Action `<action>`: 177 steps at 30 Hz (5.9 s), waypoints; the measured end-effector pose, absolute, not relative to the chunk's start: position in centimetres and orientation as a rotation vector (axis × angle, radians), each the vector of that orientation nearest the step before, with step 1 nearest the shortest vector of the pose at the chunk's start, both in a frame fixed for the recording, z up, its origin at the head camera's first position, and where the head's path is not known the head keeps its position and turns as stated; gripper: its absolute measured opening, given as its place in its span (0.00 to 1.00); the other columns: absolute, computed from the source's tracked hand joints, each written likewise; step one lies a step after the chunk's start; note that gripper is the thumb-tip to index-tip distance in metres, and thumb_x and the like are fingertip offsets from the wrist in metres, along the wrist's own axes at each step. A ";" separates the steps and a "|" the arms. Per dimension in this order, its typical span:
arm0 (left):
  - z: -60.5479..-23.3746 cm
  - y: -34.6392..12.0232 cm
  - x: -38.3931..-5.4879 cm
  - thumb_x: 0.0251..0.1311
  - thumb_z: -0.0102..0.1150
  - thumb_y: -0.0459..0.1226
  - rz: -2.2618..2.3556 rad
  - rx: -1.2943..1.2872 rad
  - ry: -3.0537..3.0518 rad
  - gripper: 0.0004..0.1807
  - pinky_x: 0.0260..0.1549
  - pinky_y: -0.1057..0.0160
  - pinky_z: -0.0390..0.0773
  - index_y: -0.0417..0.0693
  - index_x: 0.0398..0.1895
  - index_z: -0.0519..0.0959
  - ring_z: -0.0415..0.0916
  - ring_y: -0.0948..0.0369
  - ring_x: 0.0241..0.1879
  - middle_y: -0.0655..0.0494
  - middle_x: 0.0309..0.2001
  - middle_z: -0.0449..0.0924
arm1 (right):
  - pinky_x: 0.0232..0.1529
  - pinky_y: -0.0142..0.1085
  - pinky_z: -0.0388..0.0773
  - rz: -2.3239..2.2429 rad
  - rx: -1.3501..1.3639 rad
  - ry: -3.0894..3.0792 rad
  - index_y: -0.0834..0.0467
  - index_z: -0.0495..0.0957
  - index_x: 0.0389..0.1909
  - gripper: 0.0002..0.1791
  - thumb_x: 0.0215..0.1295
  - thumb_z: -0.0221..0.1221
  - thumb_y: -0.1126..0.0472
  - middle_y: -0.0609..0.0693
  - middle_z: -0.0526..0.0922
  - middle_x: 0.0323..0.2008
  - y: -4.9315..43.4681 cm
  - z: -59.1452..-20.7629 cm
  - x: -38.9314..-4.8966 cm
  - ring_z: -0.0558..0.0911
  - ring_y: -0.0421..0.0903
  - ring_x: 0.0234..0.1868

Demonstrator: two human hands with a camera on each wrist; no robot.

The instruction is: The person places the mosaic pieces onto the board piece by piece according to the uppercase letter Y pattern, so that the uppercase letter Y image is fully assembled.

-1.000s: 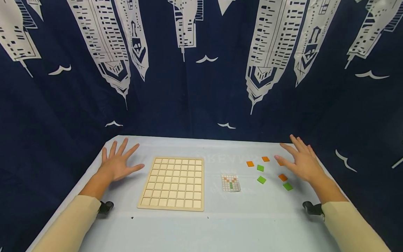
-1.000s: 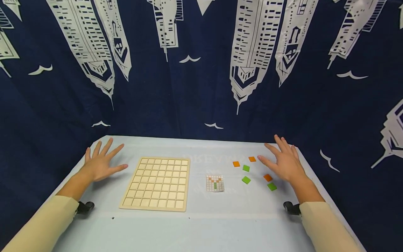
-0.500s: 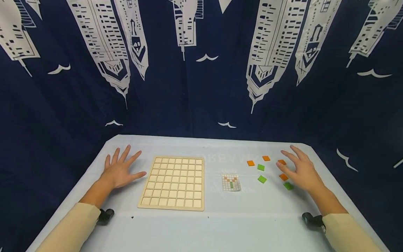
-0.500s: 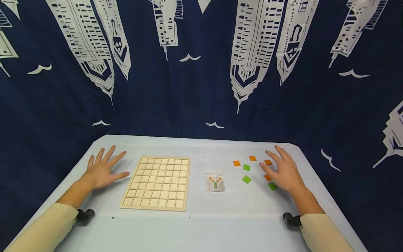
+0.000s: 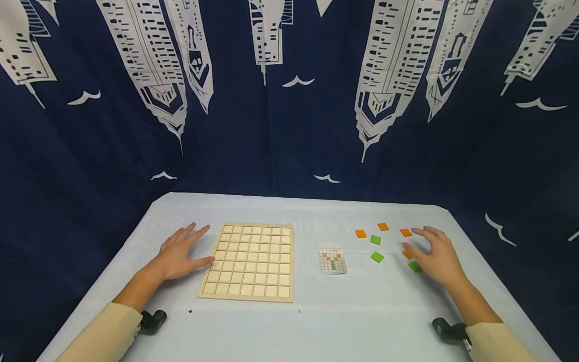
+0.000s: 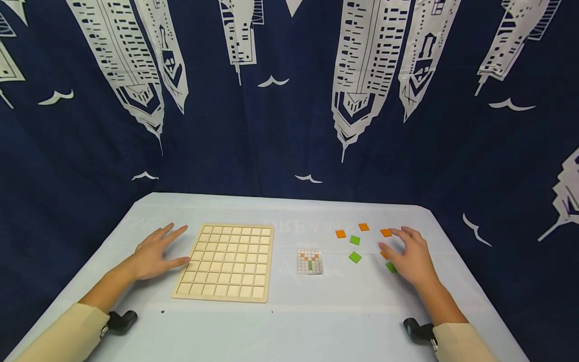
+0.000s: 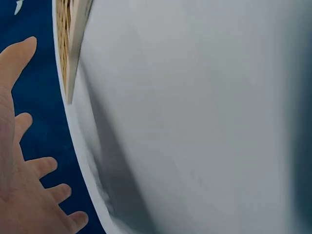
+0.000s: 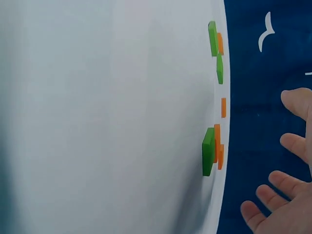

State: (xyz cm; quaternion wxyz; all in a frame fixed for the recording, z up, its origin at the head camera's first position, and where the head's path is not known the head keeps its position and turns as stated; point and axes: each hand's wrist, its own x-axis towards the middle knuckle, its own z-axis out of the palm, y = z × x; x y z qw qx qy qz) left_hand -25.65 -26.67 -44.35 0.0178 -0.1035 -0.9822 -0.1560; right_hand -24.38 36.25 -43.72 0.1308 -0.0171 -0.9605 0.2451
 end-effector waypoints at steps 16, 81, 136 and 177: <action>-44.2 -25.5 -23.4 0.65 0.56 0.65 -0.552 -0.252 -3.244 0.46 0.64 0.16 0.43 0.56 0.81 0.58 0.42 0.20 0.75 0.28 0.80 0.46 | 0.65 0.66 0.71 0.898 -0.209 -3.084 0.72 0.65 0.70 0.45 0.66 0.66 0.42 0.77 0.66 0.69 36.4 -43.6 -23.1 0.67 0.76 0.68; -44.5 -26.5 -23.1 0.55 0.70 0.59 -0.863 -0.306 -3.235 0.44 0.60 0.13 0.30 0.59 0.75 0.69 0.27 0.20 0.75 0.27 0.80 0.40 | 0.33 0.37 0.74 0.948 -0.564 -3.029 0.70 0.82 0.46 0.25 0.54 0.76 0.57 0.61 0.84 0.37 38.1 -44.2 -23.3 0.78 0.54 0.38; -44.5 -26.6 -23.2 0.53 0.72 0.56 -0.958 -0.309 -3.251 0.44 0.60 0.14 0.25 0.59 0.75 0.70 0.22 0.20 0.75 0.27 0.80 0.37 | 0.29 0.28 0.78 1.080 -0.349 -2.926 0.70 0.82 0.51 0.28 0.55 0.76 0.56 0.54 0.90 0.35 38.4 -45.2 -22.2 0.84 0.43 0.35; -44.3 -26.6 -23.1 0.54 0.72 0.57 -0.984 -0.310 -3.266 0.46 0.60 0.14 0.23 0.58 0.76 0.67 0.21 0.21 0.75 0.28 0.81 0.35 | 0.34 0.29 0.85 1.473 -0.038 -2.776 0.69 0.84 0.50 0.25 0.53 0.77 0.61 0.56 0.91 0.38 33.1 -45.2 -20.8 0.88 0.35 0.34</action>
